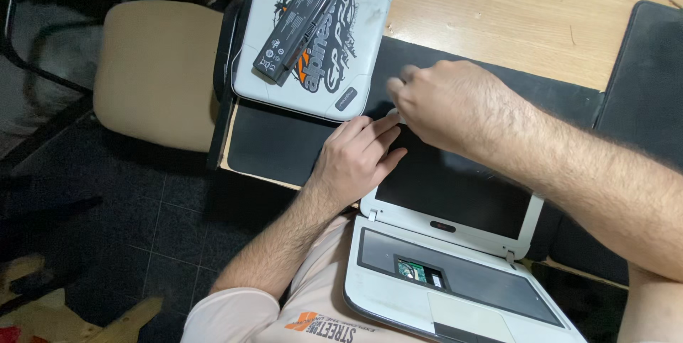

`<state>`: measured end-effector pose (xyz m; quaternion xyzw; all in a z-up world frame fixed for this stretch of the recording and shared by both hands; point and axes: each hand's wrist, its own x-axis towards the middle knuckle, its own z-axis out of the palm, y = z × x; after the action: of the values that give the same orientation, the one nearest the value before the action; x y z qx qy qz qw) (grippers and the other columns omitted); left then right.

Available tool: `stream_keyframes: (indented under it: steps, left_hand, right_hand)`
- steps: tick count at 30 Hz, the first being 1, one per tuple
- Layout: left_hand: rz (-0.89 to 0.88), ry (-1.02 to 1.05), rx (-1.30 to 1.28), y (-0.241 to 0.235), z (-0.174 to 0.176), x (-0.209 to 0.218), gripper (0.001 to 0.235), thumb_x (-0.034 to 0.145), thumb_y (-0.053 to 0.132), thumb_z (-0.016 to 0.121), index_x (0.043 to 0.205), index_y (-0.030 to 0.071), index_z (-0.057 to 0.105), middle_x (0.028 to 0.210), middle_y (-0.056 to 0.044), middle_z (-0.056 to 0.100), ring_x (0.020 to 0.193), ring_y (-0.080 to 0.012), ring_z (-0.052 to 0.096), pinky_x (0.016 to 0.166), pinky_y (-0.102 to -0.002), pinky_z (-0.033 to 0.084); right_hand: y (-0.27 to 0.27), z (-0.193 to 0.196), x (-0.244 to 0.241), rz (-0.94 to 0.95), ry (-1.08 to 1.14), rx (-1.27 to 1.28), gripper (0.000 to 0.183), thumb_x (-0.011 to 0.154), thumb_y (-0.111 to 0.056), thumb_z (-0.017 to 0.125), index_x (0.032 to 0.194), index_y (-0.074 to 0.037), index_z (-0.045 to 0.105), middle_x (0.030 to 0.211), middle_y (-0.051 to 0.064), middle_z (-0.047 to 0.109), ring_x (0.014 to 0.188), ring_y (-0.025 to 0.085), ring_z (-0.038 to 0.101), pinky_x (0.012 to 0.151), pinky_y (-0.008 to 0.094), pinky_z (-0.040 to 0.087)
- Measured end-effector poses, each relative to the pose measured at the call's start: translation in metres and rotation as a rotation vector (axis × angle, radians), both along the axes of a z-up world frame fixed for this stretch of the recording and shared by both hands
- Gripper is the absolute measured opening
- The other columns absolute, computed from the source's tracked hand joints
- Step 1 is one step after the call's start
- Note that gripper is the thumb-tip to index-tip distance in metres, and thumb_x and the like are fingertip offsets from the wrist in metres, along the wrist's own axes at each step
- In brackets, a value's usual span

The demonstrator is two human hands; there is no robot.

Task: The person uses a screwdriver to remove screws from the back of a white laptop. They place the removed screws into a small metal tin on the desk. The person works methodically, removing screws from the battery compartment and the main chassis area.

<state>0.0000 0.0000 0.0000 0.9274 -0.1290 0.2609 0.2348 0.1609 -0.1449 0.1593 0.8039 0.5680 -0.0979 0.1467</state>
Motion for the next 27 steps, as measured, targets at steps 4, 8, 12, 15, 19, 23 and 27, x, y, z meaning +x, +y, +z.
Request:
stream_keyframes:
  steps: [4,8,12,15,19,23,27]
  left_hand:
    - [0.006,0.006,-0.007,-0.001,-0.001,0.000,0.034,0.108,0.030,0.095,0.133,0.010,0.082,0.142,-0.005,0.076,0.117,-0.0248,0.074,0.097,-0.043,0.065]
    - [0.012,0.017,-0.008,-0.001,-0.002,-0.002,0.031,0.110,0.030,0.093,0.131,0.010,0.083,0.139,-0.004,0.077,0.116,-0.0234,0.074,0.096,-0.041,0.064]
    - [0.012,0.005,-0.006,-0.002,-0.006,-0.001,0.033,0.111,0.032,0.093,0.134,0.011,0.082,0.141,-0.004,0.075,0.120,-0.0246,0.074,0.099,-0.041,0.064]
    - [0.009,0.015,-0.009,-0.001,-0.002,-0.001,0.032,0.111,0.031,0.093,0.134,0.011,0.082,0.139,-0.005,0.075,0.119,-0.0253,0.074,0.098,-0.042,0.065]
    - [0.014,0.037,-0.015,-0.001,-0.004,-0.002,0.031,0.111,0.031,0.093,0.133,0.012,0.083,0.138,-0.004,0.076,0.120,-0.0248,0.074,0.098,-0.042,0.064]
    - [0.023,0.044,0.000,-0.002,-0.008,-0.003,0.032,0.111,0.033,0.092,0.134,0.012,0.084,0.137,-0.003,0.076,0.121,-0.0235,0.073,0.099,-0.040,0.064]
    - [0.020,0.044,-0.008,-0.002,-0.003,-0.001,0.033,0.113,0.034,0.091,0.135,0.012,0.083,0.137,-0.004,0.074,0.122,-0.0237,0.073,0.101,-0.041,0.065]
  right_hand:
    - [-0.001,-0.005,0.000,0.119,-0.075,0.008,0.015,0.112,-0.012,0.079,0.109,-0.015,0.093,0.106,0.001,0.091,0.084,0.021,0.093,0.071,0.036,0.078]
    - [-0.005,-0.028,0.000,0.104,-0.041,0.112,0.017,0.109,-0.007,0.081,0.097,-0.014,0.090,0.092,0.004,0.087,0.080,0.026,0.092,0.067,0.040,0.078]
    - [-0.002,-0.018,-0.001,0.020,-0.030,0.040,0.012,0.104,-0.013,0.087,0.093,-0.011,0.089,0.085,0.008,0.088,0.074,0.026,0.090,0.064,0.037,0.077]
    - [0.000,-0.001,-0.002,0.093,-0.131,0.083,0.021,0.104,-0.033,0.093,0.110,-0.014,0.088,0.101,0.006,0.086,0.073,0.021,0.091,0.061,0.037,0.077]
    - [-0.002,-0.008,-0.002,0.139,-0.046,0.067,0.005,0.104,-0.015,0.089,0.105,-0.010,0.090,0.098,0.005,0.086,0.079,0.027,0.092,0.067,0.040,0.078]
    - [-0.001,-0.022,0.001,0.119,-0.031,0.112,0.010,0.102,-0.012,0.089,0.093,-0.013,0.091,0.087,0.005,0.085,0.076,0.027,0.091,0.066,0.040,0.077]
    - [-0.005,-0.032,0.000,0.040,0.003,0.183,0.014,0.105,-0.010,0.086,0.092,-0.007,0.089,0.084,0.014,0.087,0.075,0.037,0.090,0.060,0.049,0.076]
